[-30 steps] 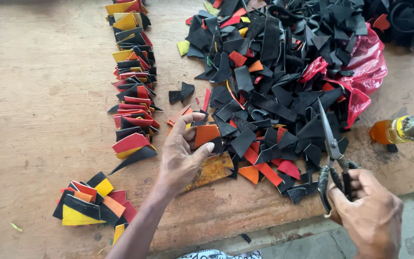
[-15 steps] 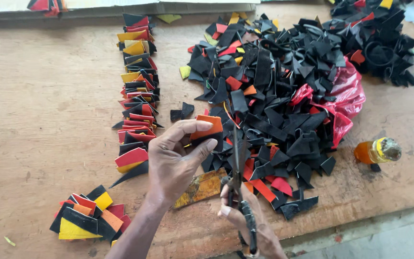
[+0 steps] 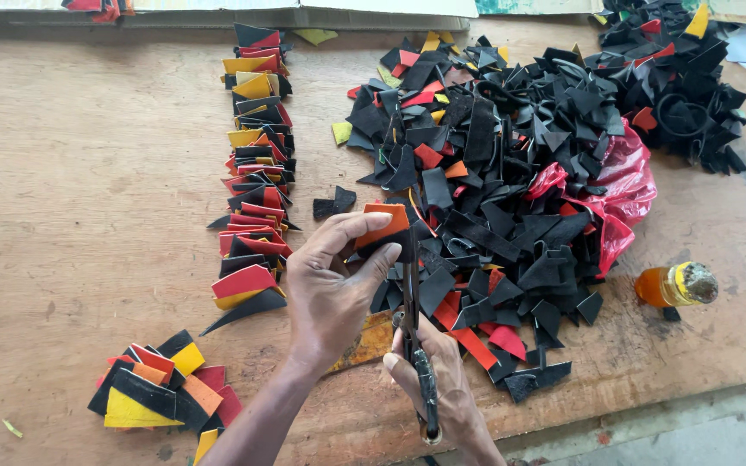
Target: The person assembles small colored rubber pieces into layered units on a wooden table. They pick up red, yellow, and black pieces, align them on a small wooden block, and occasionally use shears to trim edges. The assembled units are placed in a growing row on the left side of the table.
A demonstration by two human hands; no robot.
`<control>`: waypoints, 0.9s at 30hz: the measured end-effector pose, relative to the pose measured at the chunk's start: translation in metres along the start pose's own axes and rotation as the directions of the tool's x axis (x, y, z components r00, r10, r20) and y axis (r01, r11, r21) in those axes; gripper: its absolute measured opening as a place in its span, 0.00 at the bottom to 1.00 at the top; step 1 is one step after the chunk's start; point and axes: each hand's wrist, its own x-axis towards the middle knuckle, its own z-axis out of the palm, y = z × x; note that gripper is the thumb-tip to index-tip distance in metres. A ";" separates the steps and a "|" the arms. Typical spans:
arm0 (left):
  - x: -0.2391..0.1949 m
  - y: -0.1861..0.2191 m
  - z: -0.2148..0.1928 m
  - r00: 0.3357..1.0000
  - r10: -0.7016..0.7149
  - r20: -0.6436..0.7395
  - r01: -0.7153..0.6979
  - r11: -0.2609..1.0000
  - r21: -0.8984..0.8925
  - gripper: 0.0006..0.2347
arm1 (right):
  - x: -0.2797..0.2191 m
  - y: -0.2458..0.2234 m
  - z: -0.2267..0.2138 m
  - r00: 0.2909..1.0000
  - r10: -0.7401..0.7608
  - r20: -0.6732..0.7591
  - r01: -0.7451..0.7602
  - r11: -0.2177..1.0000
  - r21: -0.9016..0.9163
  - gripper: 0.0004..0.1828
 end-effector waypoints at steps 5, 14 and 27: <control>0.000 0.001 0.000 1.000 -0.002 0.006 0.002 1.000 0.024 0.13 | 0.000 0.006 0.000 1.000 -0.001 -0.028 0.001 1.000 -0.026 0.14; -0.002 0.004 -0.001 1.000 -0.003 0.008 0.002 0.993 0.115 0.13 | 0.002 0.017 0.007 0.994 -0.012 -0.105 0.010 1.000 -0.028 0.09; -0.001 0.005 -0.001 1.000 0.004 0.023 -0.008 0.989 0.147 0.13 | 0.002 0.031 0.010 0.986 -0.104 -0.132 0.103 0.995 -0.017 0.10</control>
